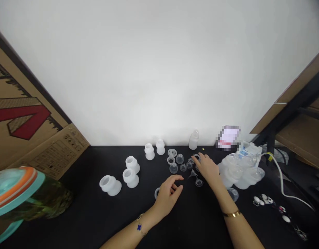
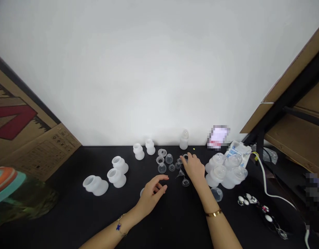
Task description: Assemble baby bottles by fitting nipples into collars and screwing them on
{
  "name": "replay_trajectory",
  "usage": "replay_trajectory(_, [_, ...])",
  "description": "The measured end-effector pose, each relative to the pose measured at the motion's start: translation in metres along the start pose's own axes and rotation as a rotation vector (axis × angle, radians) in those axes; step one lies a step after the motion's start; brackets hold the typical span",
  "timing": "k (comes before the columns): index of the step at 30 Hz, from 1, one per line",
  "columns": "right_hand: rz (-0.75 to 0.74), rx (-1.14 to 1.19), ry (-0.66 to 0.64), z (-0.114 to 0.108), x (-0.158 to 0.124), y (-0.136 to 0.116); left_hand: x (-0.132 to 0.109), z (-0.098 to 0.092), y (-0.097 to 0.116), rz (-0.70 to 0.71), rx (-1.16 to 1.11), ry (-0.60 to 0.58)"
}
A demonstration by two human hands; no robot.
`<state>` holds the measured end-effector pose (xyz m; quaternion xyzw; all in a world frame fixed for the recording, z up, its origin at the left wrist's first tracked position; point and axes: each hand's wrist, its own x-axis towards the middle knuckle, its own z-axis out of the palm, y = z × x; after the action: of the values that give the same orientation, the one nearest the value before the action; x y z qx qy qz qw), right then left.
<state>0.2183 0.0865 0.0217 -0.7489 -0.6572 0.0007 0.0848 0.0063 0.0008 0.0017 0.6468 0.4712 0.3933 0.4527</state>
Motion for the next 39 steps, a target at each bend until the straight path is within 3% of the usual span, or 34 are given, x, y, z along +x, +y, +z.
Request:
replay_trajectory(5, [-0.141, 0.105, 0.326, 0.004, -0.013, 0.001, -0.001, -0.003, 0.002, 0.038, 0.136, -0.037])
replay_trajectory(7, [-0.217, 0.164, 0.395, 0.001, -0.02, -0.004, -0.002, -0.003, 0.002, 0.092, 0.222, -0.084])
replay_trajectory(10, [-0.315, 0.154, 0.267, -0.006, -0.032, -0.016, -0.006, -0.002, 0.002, 0.177, 0.452, -0.137])
replay_trajectory(16, [-0.529, 0.059, -0.254, -0.006, -0.05, -0.037, -0.005, -0.002, -0.004, 0.198, 0.789, -0.193])
replay_trajectory(19, [-0.554, 0.04, -0.337, 0.002, -0.055, -0.041, -0.002, -0.004, -0.008, 0.185, 0.843, -0.243])
replay_trajectory(23, [-0.56, 0.036, -0.364, 0.006, -0.059, -0.043, 0.0, -0.006, -0.01, 0.188, 0.851, -0.278])
replay_trajectory(28, [-0.543, 0.082, -0.304, -0.01, -0.053, -0.038, 0.0, -0.007, -0.005, 0.143, 0.893, -0.332])
replay_trajectory(34, [-0.284, 0.153, -0.101, -0.028, -0.037, -0.011, 0.0, -0.008, 0.0, 0.133, 0.945, -0.374])
replay_trajectory(39, [-0.243, 0.194, -0.2, -0.027, -0.033, 0.012, 0.0, -0.007, 0.0, 0.141, 0.95, -0.381])
